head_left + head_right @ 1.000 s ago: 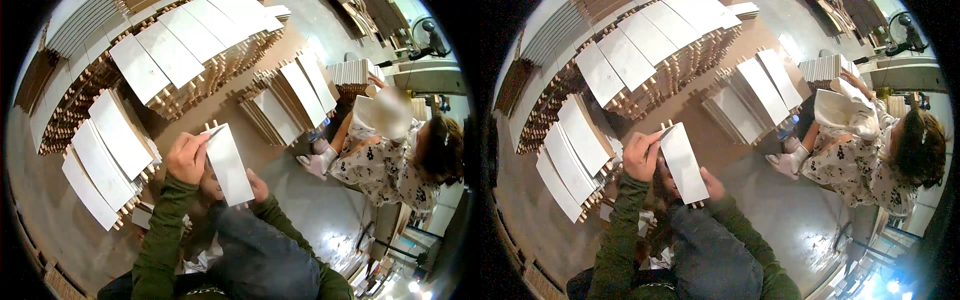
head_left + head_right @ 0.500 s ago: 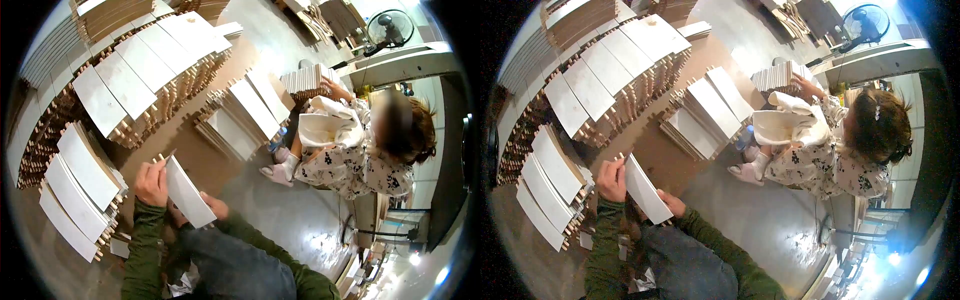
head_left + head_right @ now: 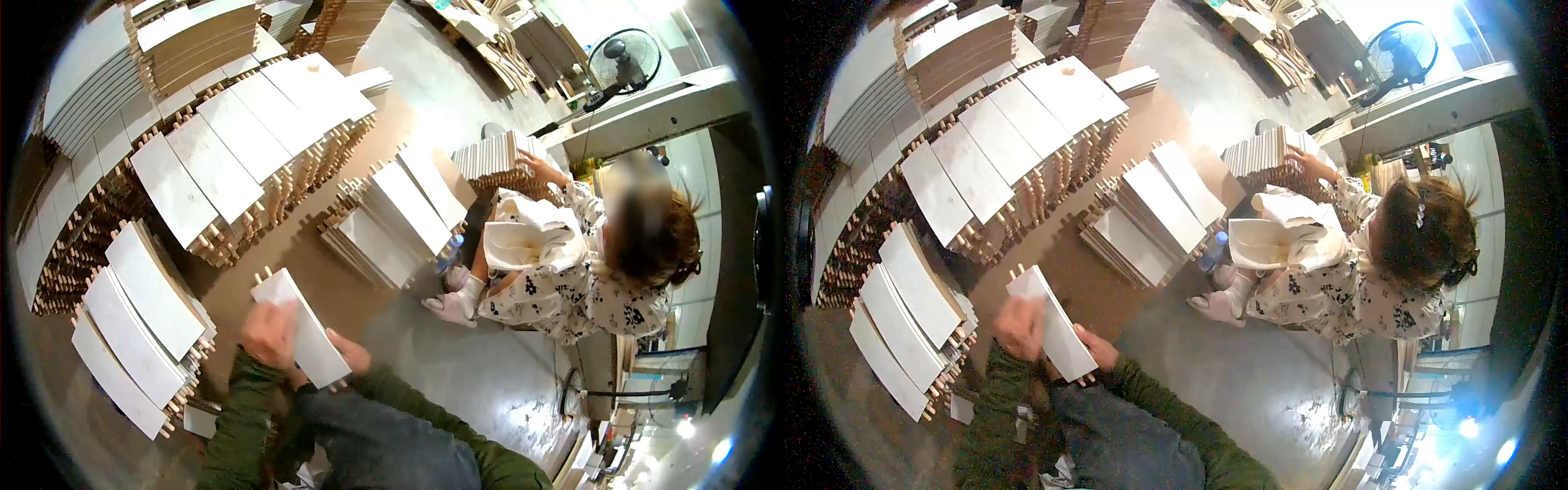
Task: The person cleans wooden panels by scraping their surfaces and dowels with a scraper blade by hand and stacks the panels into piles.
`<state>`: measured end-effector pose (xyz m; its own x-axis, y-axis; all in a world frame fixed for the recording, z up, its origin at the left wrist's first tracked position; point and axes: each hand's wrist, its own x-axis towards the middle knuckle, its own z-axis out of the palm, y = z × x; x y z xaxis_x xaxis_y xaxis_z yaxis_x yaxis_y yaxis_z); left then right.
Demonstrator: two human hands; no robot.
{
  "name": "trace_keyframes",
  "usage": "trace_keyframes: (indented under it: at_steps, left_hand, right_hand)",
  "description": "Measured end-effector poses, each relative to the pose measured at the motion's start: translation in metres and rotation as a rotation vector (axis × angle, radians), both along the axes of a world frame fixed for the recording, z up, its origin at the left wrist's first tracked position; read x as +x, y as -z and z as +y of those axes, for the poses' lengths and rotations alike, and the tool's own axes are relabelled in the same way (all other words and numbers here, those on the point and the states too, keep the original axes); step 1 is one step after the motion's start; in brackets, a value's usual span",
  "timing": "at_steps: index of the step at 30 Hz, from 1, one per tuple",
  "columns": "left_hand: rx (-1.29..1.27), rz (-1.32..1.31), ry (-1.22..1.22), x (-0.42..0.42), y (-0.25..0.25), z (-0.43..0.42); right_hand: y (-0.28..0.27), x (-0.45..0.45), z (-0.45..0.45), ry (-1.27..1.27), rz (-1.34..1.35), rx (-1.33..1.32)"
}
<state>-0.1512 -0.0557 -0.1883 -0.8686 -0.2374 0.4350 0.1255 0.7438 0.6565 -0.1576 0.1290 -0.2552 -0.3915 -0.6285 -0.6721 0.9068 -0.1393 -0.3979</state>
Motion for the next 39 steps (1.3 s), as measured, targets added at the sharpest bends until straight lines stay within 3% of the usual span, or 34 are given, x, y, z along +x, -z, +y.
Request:
trace_keyframes:
  at_steps: [2,4,7,9,11,13,16,19,20,21,23,24,26,29,31,35,39]
  left_hand:
    - [0.013,-0.047,0.166,0.022,-0.001,0.022]
    - [0.185,-0.046,0.284,0.034,-0.005,0.035]
    - [0.088,-0.026,0.212,0.028,0.0,0.022]
    - [0.171,-0.015,0.077,0.012,-0.006,0.002]
    - [0.152,0.037,-0.064,-0.003,-0.013,-0.015]
    - [0.098,0.003,-0.029,0.002,-0.009,-0.011]
    - [0.082,-0.026,0.12,0.024,-0.004,0.019]
    - [0.136,-0.015,0.249,0.03,-0.001,0.03]
    - [0.153,-0.007,0.264,0.031,0.0,0.029]
    - [0.122,0.048,0.163,0.024,0.007,0.023]
    - [0.177,0.01,-0.004,0.008,-0.003,0.0]
    - [0.168,0.025,-0.075,0.0,-0.013,-0.009]
    - [0.108,0.061,-0.096,-0.002,-0.007,-0.008]
    - [0.074,-0.098,0.14,0.031,0.003,0.024]
    - [0.265,-0.096,0.315,0.039,-0.002,0.035]
    - [0.18,-0.059,0.098,0.015,0.0,0.007]
    - [0.233,-0.019,-0.109,-0.006,-0.003,-0.021]
  right_hand:
    - [-0.014,-0.005,-0.008,0.032,-0.033,0.008]
    - [-0.06,-0.016,-0.03,0.327,-0.237,-0.007]
    - [-0.059,-0.016,-0.022,0.266,-0.156,-0.068]
    - [-0.017,-0.012,0.006,0.028,-0.029,-0.437]
    - [-0.002,-0.003,0.001,0.008,-0.031,-0.196]
    - [-0.004,0.0,-0.009,0.019,-0.037,-0.075]
    - [-0.037,-0.011,-0.025,0.175,-0.209,-0.178]
    - [-0.048,-0.014,-0.025,0.248,-0.042,-0.188]
    - [-0.046,-0.018,-0.016,0.138,-0.065,-0.39]
    - [-0.046,-0.018,-0.012,0.139,-0.08,-0.386]
    - [-0.046,-0.015,-0.011,0.02,-0.033,-0.055]
    - [-0.038,-0.011,-0.011,-0.059,0.449,0.105]
    - [-0.044,-0.009,-0.018,0.03,0.263,-0.008]
    - [-0.054,-0.013,-0.039,0.341,-0.158,-0.193]
    - [-0.066,-0.025,-0.028,-0.006,0.314,-0.02]
    - [-0.046,-0.017,-0.01,0.161,-0.033,-0.175]
    - [-0.031,-0.016,-0.005,-0.127,0.042,-0.306]
